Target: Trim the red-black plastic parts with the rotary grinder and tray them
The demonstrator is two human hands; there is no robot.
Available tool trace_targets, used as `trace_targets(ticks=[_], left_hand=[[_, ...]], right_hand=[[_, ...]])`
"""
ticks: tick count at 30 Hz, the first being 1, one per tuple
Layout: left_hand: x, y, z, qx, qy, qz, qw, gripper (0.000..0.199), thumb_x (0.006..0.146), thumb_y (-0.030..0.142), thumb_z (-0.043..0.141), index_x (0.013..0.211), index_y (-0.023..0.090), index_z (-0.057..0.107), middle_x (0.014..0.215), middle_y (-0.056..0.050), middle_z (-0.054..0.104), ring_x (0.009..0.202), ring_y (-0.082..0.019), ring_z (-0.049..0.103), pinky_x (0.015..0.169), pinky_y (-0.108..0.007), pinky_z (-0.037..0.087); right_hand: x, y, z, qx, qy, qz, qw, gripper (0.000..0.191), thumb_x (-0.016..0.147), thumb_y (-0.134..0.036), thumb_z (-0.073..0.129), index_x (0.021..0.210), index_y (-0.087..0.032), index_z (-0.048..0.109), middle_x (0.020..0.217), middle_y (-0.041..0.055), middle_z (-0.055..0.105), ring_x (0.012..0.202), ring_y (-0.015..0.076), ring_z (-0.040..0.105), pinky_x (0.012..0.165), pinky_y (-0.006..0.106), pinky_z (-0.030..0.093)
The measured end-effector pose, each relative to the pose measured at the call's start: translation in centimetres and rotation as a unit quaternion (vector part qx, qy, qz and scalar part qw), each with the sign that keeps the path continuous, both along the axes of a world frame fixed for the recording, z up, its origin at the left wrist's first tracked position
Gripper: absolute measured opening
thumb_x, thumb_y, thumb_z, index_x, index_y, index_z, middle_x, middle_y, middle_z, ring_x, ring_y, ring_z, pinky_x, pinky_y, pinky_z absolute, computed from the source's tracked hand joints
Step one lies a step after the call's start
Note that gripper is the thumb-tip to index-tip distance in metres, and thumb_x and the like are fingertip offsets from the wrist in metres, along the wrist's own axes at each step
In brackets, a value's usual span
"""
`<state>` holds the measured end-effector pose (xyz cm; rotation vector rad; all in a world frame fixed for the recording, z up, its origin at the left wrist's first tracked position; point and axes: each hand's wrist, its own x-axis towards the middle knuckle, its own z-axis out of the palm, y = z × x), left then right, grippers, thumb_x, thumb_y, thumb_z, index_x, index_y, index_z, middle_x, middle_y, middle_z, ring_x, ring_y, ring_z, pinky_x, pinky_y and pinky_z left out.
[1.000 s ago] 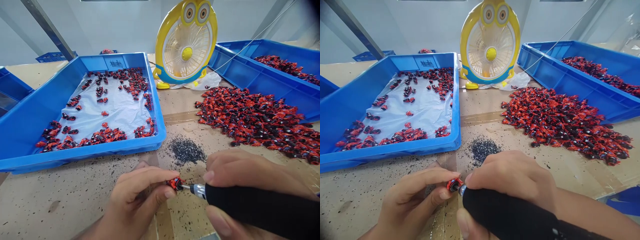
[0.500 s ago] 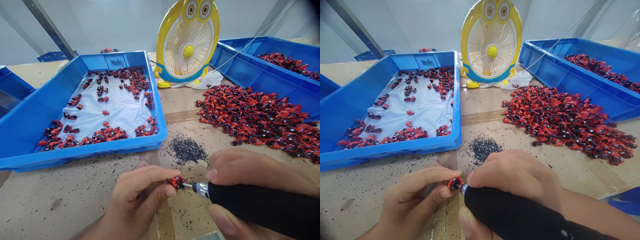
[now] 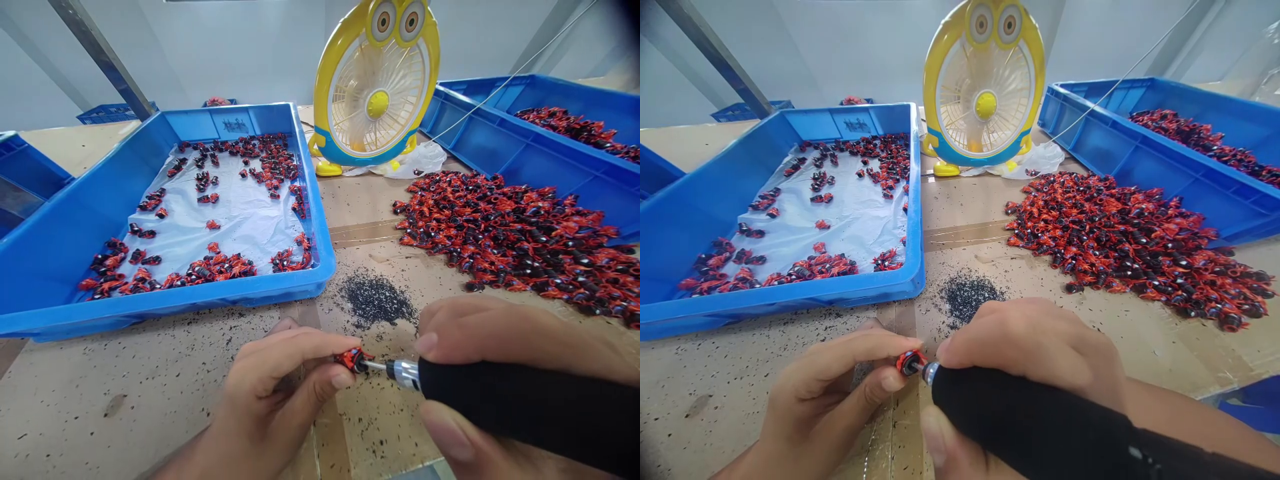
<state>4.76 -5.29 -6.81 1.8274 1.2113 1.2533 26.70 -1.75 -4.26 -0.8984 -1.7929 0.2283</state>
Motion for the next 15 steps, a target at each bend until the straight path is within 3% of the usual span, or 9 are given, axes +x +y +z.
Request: trace_targets(ticks=[5,8,12,15], left_hand=[[0.06,0.02,-0.02,0.0,-0.005,-0.001,1.0,0.015,0.099,0.022,0.083,0.11,0.031,0.087,0.088,0.006,0.089,0.071,-0.012,0.082,0.065,-0.019,0.061],[0.04,-0.09,-0.03,-0.002,-0.004,0.001,1.0,0.018,0.098,0.019,0.083,0.111,0.032,0.087,0.089,0.007,0.089,0.073,-0.012,0.082,0.066,-0.019,0.061],[-0.08,-0.17,-0.04,-0.01,-0.001,-0.008,1.0,0.018,0.1,0.019,0.082,0.112,0.032,0.087,0.088,0.007,0.089,0.073,-0.012,0.082,0.065,-0.019,0.061],[-0.15,-0.11,-0.02,-0.009,0.0,-0.012,1.0,0.016,0.101,0.02,0.081,0.112,0.03,0.087,0.089,0.007,0.089,0.073,-0.011,0.081,0.067,-0.018,0.061]], right_hand=[[-0.05,-0.19,0.3,-0.002,-0.053,-0.022,0.998,0.037,0.104,-0.065,0.063,0.086,-0.033,0.064,0.066,-0.0095,0.076,0.058,0.0063,0.075,0.059,0.013,0.058],[0.07,-0.25,0.35,-0.006,-0.053,-0.026,0.998,0.038,0.106,-0.066,0.059,0.089,-0.032,0.064,0.069,-0.0076,0.078,0.063,0.008,0.078,0.064,0.015,0.061],[0.38,-0.23,0.38,-0.008,-0.079,-0.021,0.997,0.043,0.107,-0.072,0.052,0.091,-0.034,0.06,0.067,-0.0079,0.076,0.061,0.0089,0.077,0.06,0.015,0.06],[0.48,-0.12,0.39,-0.007,-0.049,-0.01,0.999,0.033,0.098,-0.067,0.07,0.093,-0.034,0.069,0.073,-0.0018,0.078,0.068,0.0181,0.08,0.058,0.023,0.064]])
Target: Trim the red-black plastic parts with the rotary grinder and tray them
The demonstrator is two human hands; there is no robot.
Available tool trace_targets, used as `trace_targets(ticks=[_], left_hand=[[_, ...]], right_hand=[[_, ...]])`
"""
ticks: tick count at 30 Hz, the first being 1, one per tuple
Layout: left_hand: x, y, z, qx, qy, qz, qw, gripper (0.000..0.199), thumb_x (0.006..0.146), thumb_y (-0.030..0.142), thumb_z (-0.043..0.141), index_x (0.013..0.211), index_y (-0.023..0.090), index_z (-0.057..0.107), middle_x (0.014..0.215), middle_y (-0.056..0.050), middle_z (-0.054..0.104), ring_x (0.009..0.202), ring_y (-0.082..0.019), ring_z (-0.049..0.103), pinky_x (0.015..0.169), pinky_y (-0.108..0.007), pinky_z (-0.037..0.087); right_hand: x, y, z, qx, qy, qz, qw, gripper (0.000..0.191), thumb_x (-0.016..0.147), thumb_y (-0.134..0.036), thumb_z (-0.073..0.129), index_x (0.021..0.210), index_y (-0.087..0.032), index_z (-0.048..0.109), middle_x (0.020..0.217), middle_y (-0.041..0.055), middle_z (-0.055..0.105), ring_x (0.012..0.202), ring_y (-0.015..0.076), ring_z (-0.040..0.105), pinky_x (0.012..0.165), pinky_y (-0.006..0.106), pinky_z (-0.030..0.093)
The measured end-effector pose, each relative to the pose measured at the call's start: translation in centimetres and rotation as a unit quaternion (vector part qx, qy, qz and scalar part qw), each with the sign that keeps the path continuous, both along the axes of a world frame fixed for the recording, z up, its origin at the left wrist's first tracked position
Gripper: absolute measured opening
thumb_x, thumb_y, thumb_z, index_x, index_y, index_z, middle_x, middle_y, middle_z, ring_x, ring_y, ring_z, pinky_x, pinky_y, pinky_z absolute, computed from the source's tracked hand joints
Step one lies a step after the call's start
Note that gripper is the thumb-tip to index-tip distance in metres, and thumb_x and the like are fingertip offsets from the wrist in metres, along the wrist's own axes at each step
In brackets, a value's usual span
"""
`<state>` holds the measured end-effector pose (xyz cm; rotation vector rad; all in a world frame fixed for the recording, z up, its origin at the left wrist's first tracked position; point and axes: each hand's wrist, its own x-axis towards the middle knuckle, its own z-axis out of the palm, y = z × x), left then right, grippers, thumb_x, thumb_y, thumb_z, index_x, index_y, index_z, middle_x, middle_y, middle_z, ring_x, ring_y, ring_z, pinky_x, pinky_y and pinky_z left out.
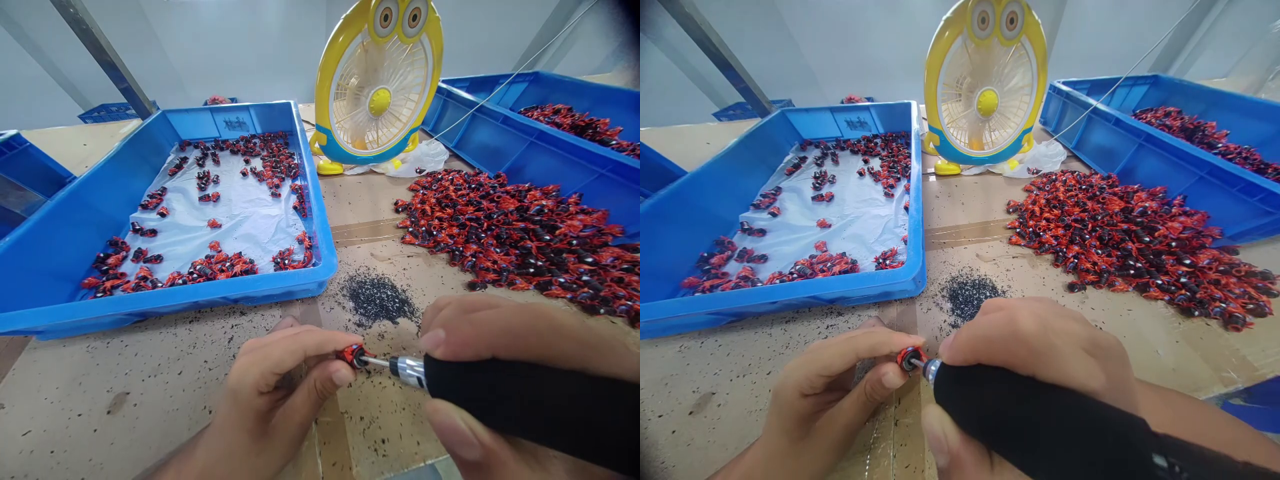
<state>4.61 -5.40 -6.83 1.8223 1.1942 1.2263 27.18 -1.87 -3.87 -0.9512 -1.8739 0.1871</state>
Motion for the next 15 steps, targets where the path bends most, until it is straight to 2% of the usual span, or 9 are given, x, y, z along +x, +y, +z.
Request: trace_targets(ticks=[2,4,15], left_hand=[[-0.03,0.03,-0.02,-0.004,-0.001,-0.006,1.0,0.017,0.101,0.019,0.08,0.112,0.03,0.086,0.088,0.007,0.088,0.072,-0.01,0.08,0.067,-0.017,0.06],[-0.03,0.04,-0.09,-0.007,-0.004,-0.012,1.0,0.02,0.101,0.016,0.079,0.113,0.03,0.086,0.089,0.008,0.088,0.073,-0.009,0.08,0.067,-0.016,0.059],[0.0,-0.04,-0.29,0.005,-0.005,-0.016,1.0,0.018,0.102,0.018,0.079,0.114,0.03,0.086,0.092,0.008,0.088,0.077,-0.008,0.081,0.069,-0.015,0.059]], right_hand=[[-0.12,0.18,0.01,-0.001,0.044,0.031,0.999,0.029,0.083,-0.057,0.086,0.095,-0.032,0.076,0.08,0.0033,0.08,0.075,0.026,0.081,0.056,0.03,0.066],[-0.35,0.42,0.04,-0.003,0.076,0.063,0.995,0.03,0.074,-0.05,0.093,0.094,-0.032,0.079,0.084,0.0052,0.08,0.081,0.0298,0.082,0.057,0.033,0.067],[-0.4,0.85,-0.11,-0.014,0.077,0.106,0.991,0.035,0.071,-0.055,0.096,0.091,-0.034,0.077,0.084,0.0044,0.079,0.089,0.0314,0.082,0.059,0.033,0.067]])
